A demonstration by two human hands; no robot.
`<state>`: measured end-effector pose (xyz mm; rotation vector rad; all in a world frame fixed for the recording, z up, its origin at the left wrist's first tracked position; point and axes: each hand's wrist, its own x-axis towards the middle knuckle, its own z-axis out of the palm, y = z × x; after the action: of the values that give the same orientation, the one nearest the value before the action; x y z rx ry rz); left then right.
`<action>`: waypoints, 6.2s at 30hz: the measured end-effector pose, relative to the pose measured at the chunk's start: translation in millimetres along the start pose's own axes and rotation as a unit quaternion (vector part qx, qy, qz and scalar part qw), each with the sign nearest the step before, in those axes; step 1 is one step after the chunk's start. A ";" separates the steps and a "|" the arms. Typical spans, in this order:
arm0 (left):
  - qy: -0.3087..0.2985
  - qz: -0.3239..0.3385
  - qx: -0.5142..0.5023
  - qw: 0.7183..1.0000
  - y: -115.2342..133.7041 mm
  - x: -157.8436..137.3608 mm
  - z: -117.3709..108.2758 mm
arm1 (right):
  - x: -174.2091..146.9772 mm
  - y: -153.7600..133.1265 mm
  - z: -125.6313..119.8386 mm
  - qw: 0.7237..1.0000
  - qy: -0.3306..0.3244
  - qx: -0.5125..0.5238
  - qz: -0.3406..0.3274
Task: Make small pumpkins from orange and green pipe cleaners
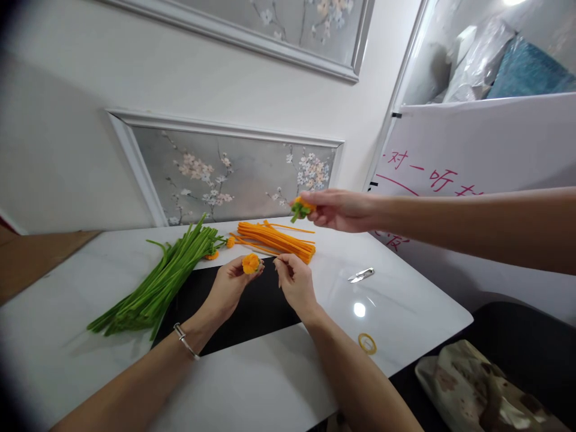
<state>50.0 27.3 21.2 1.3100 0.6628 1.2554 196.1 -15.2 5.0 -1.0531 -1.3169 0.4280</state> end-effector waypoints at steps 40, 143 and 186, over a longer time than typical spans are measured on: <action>0.031 -0.153 -0.059 0.986 -11.2 -12.7 2.3 | -6.1 3.2 9.1 0.996 -0.062 -0.054 -0.018; -0.029 -0.212 -0.063 0.975 -2.9 17.4 3.9 | 4.8 16.8 3.4 0.869 -0.155 0.300 0.362; 0.002 0.093 0.577 0.811 76.1 72.3 -74.0 | 29.3 -14.1 -88.8 0.943 -0.165 -0.256 0.131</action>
<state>-20.7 103.9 96.2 2.3984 1.4482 0.9659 281.4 -33.1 41.9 -1.6591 -1.6400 0.4877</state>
